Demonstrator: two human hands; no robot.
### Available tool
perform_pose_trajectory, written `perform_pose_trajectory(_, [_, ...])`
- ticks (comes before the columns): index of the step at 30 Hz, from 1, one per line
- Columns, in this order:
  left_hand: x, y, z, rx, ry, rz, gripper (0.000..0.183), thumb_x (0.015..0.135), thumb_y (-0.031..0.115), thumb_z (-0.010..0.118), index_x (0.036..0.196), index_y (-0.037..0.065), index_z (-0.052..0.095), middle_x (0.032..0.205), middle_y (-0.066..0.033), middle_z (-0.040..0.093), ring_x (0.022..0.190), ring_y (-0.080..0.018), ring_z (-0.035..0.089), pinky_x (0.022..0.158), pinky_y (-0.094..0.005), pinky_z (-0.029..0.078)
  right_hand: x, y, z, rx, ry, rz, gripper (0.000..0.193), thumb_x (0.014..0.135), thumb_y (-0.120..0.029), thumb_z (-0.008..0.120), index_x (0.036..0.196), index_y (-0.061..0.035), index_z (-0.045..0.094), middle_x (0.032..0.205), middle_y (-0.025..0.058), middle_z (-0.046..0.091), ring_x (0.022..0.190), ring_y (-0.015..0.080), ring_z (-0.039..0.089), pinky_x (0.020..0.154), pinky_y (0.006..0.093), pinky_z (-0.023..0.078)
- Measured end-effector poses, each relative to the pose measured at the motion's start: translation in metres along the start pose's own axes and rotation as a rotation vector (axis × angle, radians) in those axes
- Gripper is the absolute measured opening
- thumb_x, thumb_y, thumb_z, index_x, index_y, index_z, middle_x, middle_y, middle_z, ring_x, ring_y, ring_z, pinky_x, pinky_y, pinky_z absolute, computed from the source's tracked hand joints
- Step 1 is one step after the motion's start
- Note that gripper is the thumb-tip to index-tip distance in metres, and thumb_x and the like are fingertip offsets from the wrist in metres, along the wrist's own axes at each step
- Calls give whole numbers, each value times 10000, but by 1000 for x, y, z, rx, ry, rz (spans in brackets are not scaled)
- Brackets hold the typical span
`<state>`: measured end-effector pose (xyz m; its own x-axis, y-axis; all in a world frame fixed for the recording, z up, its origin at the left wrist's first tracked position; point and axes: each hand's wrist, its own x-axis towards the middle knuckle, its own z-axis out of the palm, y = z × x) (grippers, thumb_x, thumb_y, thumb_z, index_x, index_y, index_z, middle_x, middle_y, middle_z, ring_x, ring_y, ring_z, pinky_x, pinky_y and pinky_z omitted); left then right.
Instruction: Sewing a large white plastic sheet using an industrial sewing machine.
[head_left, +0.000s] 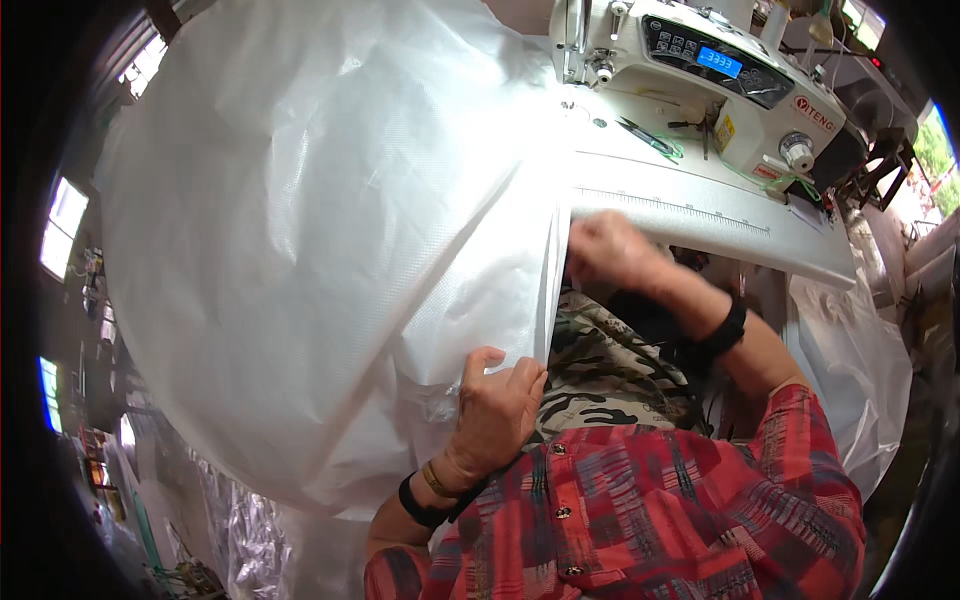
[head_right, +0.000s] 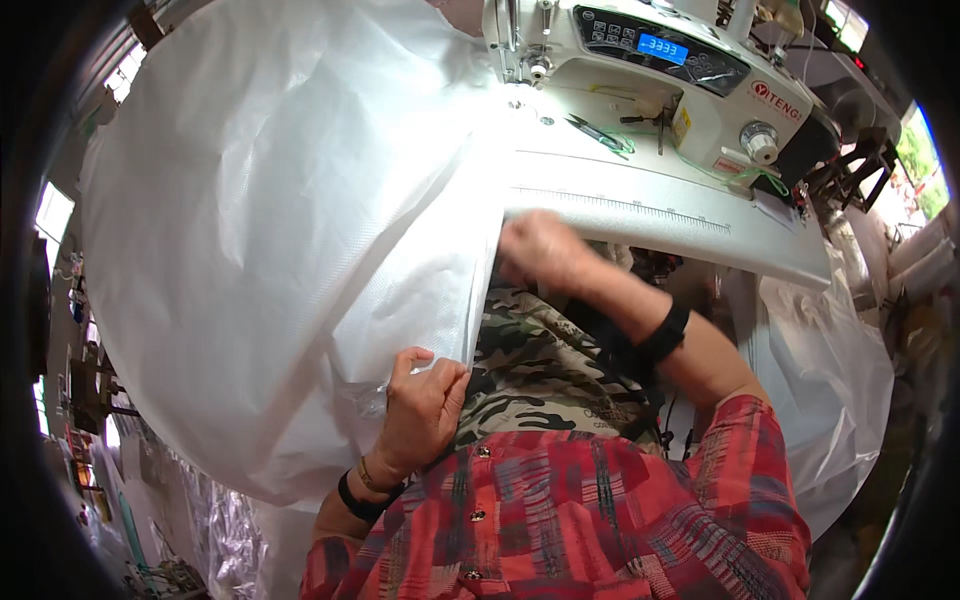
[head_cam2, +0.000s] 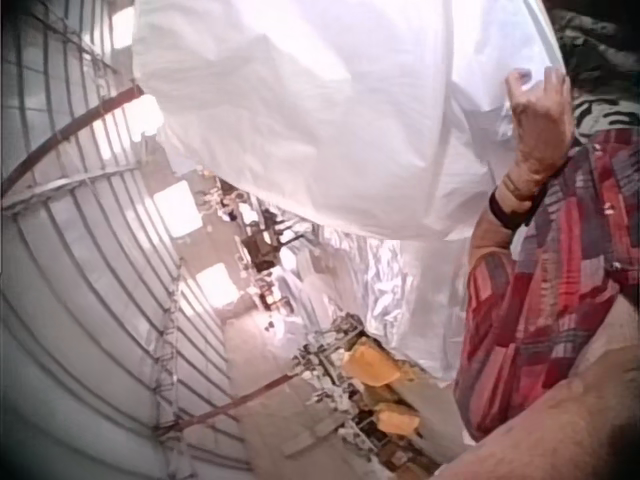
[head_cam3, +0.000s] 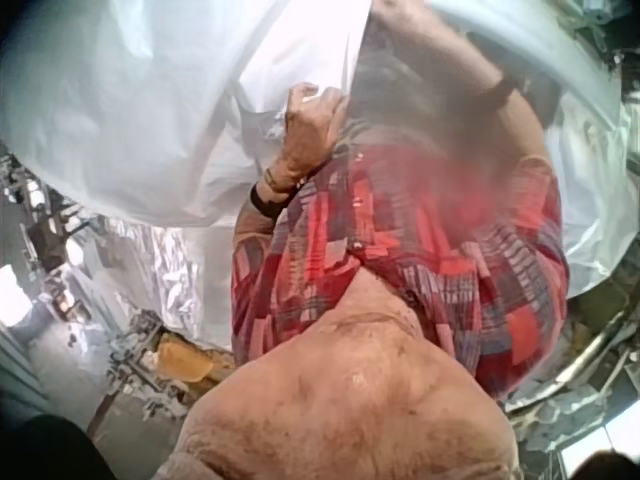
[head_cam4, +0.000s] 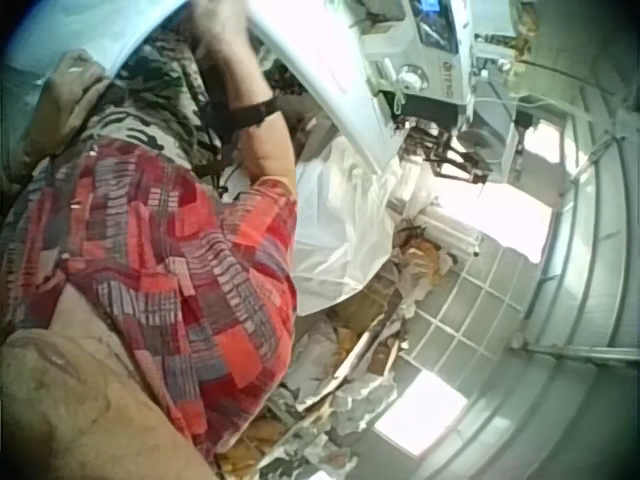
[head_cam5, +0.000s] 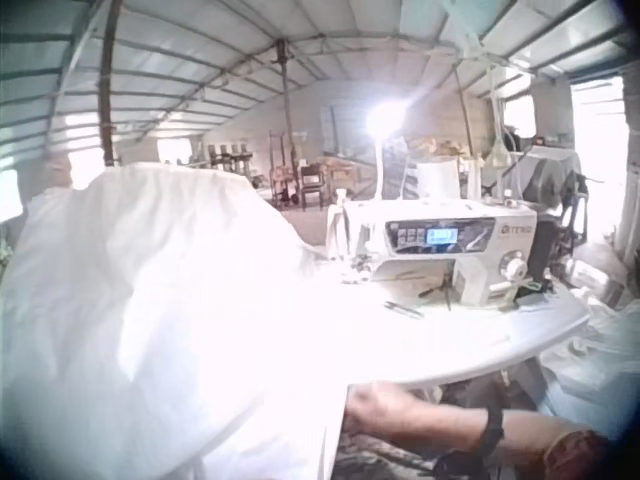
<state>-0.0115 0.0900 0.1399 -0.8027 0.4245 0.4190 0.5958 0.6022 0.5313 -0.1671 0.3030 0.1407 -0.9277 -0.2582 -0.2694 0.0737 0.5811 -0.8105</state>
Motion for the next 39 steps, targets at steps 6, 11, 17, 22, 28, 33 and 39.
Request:
perform_pose_trajectory(6, [18,17,-6,-211,31,10,86,902,63,615,832,15,608,617,-85,565,617,-294,540,835,-406,438,95,-1,-73,-678,480,-252,370,925,-273,524,810,44,677,724,193,691,734,348,680,747,428,527])
perform_pose_trajectory(11, [25,25,-11,-317,51,-25,82,897,63,617,837,8,611,652,-110,571,709,-320,543,836,-418,440,118,-21,-75,-701,536,-141,424,917,-330,587,958,85,658,1007,289,666,990,432,640,875,489,506])
perform_pose_trajectory(17, [31,29,-5,-368,9,-3,77,892,61,617,834,10,612,672,-123,582,735,-332,555,837,-417,446,136,-22,-77,-715,559,-74,338,867,-216,577,1019,78,649,1032,287,668,1003,431,645,869,487,517])
perform_pose_trajectory(22, [35,27,16,-300,-53,115,98,892,71,609,821,18,566,649,-147,546,663,-367,549,856,-432,457,125,-22,-61,-766,596,-104,242,823,-131,554,905,63,672,938,283,680,920,432,670,810,501,531])
perform_pose_trajectory(28, [27,17,29,-292,-87,131,107,907,95,591,835,24,554,640,-168,529,647,-381,542,892,-453,456,74,-22,-31,-1011,580,-174,139,748,-4,639,878,13,687,843,223,701,824,338,714,688,416,568])
perform_pose_trajectory(33, [27,9,39,-281,-66,163,107,902,102,592,846,17,558,619,-181,522,623,-400,533,898,-460,455,59,-24,-20,-1108,604,-263,59,712,21,657,747,-1,699,699,194,680,675,303,707,584,385,553])
perform_pose_trajectory(39, [30,1,39,-235,-174,203,96,892,81,579,835,5,562,519,-165,473,584,-400,532,883,-466,450,69,-27,-22,-1145,568,-322,47,704,3,647,712,-8,692,688,186,672,651,303,695,570,375,540])
